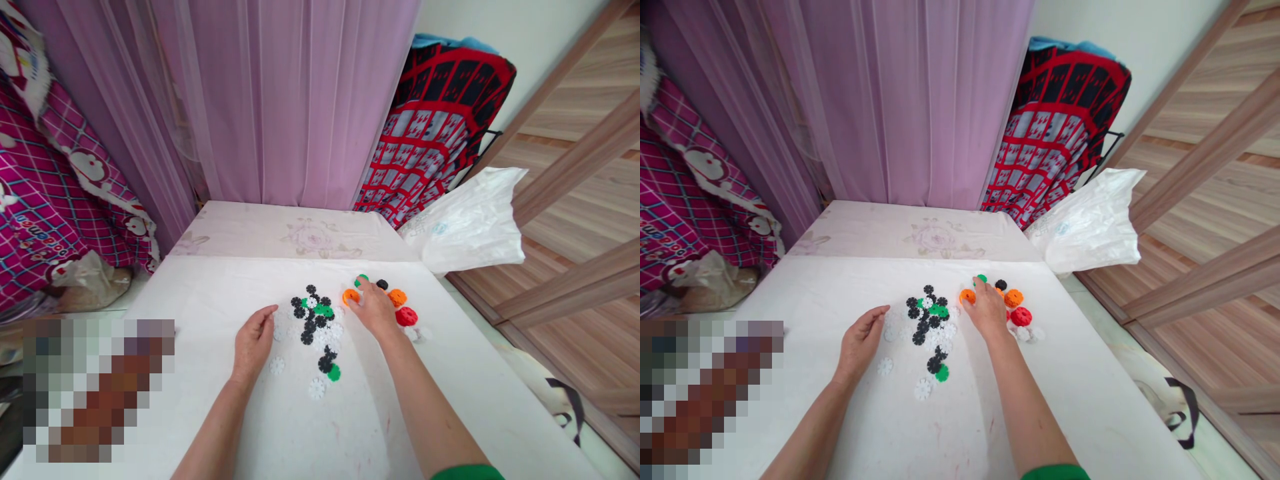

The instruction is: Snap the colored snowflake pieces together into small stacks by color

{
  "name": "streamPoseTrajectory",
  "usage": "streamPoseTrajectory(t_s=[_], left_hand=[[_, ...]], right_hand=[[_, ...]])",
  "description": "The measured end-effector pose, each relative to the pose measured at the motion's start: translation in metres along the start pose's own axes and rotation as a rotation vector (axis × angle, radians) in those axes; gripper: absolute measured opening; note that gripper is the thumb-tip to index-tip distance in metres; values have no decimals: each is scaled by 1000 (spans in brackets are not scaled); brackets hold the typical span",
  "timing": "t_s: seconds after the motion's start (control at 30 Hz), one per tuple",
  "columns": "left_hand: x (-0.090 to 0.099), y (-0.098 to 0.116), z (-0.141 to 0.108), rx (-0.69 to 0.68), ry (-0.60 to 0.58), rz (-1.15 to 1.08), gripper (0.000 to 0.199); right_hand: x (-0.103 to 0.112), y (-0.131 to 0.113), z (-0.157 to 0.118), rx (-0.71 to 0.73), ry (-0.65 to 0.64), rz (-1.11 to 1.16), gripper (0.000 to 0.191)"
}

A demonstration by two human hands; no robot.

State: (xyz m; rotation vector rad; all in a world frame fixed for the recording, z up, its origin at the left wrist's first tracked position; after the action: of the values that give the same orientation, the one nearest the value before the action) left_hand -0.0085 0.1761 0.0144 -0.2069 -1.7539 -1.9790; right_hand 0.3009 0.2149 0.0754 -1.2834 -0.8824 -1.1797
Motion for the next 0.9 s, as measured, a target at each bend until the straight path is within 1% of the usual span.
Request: streamPoseTrajectory(t_s=[0.07, 0.13, 0.17, 0.23, 0.33, 0.43, 0.57, 0.73, 0.9], left_hand=[[0, 0, 0, 1, 3, 1, 36], [0, 1, 0, 1, 3, 8, 36], [0, 1, 0, 0, 4, 13, 36], [0, 0, 0, -3, 4, 15, 36], [0, -1, 1, -8, -1, 3, 37], [-1, -2, 1, -13, -6, -3, 37], [0, -2, 2, -4, -7, 4, 38], [0, -1, 1, 12, -17, 10, 40], [2, 0, 3, 5, -8, 21, 41]], right_hand=[[3, -7, -9, 25, 31, -1, 39], [1, -19, -20, 40, 24, 31, 34], [-4, -25, -26, 36, -10, 54, 34], [-22, -36, -36, -5, -140, 81, 39], [-40, -44, -42, -85, -284, 15, 44], [-45, -41, -37, -149, -341, -43, 43], [-47, -36, -31, -168, -372, -43, 43], [-47, -28, -32, -189, -359, -43, 43], [-41, -18, -29, -194, -321, -44, 41]])
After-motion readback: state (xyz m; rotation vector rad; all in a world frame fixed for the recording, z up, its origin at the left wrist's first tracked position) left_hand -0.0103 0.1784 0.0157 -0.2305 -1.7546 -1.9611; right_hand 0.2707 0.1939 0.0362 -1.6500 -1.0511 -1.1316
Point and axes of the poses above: each hand's wrist, its own z-axis towards the middle knuckle, its own x-axis out of the back of the hand, y = z × x, the point moved 10 cm from there along z, towards the middle knuckle, and after that the axes turned 4 degrees about z, right-handed, at the moved point
